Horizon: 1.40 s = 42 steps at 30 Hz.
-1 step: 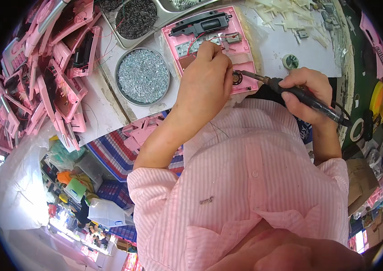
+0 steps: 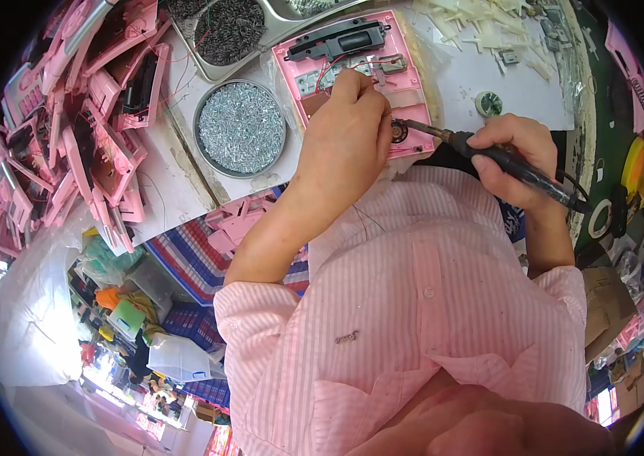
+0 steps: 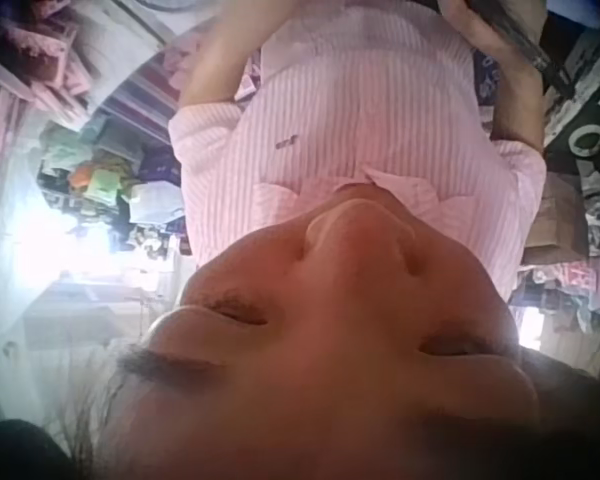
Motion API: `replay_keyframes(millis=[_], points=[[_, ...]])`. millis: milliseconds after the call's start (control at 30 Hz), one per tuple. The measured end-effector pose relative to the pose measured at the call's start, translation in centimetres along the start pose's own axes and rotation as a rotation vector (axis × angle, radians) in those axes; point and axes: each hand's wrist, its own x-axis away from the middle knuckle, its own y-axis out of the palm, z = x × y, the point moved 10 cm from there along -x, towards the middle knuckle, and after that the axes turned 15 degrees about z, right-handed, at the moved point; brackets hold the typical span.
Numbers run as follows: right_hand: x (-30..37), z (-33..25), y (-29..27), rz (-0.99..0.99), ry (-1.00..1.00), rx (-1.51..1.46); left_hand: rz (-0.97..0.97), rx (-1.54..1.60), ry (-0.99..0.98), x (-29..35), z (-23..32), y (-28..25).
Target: Assembling internal circuit components and securing the plastic outer casing of toy calculators at a factory workbench.
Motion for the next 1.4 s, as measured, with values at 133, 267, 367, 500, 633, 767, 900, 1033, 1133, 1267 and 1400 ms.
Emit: replay_keyframes(millis=[133, 267, 367, 500, 633, 767, 900, 1033, 1133, 1267, 1400], points=[[-0.1, 0.1, 0.3, -0.004, 0.022, 0.016, 0.018, -0.012, 0.035, 0.0, 0.2, 0.0], [-0.3, -0.1, 0.6, -0.020, 0.006, 0.034, 0.013, -0.010, 0.008, 0.1, 0.1, -0.1], [-0.3, -0.2, 0.7, -0.035, 0.000, 0.047, 0.017, -0.012, 0.064, 0.2, 0.2, 0.1], [-0.1, 0.0, 0.0, 0.009, 0.054, 0.015, 0.055, -0.009, 0.090, 0.3, 0.4, -0.2], [-0.4, -0.5, -1.2, 0.048, 0.031, 0.004, 0.087, 0.017, 0.077, 0.4, 0.3, -0.5], [-0.5, -0.6, -2.0, 0.072, 0.008, 0.015, 0.087, 0.054, 0.023, 0.7, -0.1, -0.6], [-0.5, -0.8, -2.3, 0.081, -0.003, -0.012, 0.091, 0.016, 0.089, 0.7, 0.7, -0.9], [-0.6, -0.9, -1.8, 0.030, -0.027, 0.000, 0.076, -0.019, 0.128, 0.8, 1.1, -0.8], [-0.6, -0.8, -1.4, 0.015, -0.028, 0.015, 0.059, -0.035, 0.178, 0.7, 1.4, -0.6], [-0.5, -0.8, -1.1, 0.011, -0.043, 0.022, 0.059, -0.023, 0.216, 0.7, 1.5, -0.3], [-0.5, -0.7, -0.8, -0.014, -0.045, 0.029, 0.062, -0.052, 0.243, 0.6, 1.8, -0.3]])
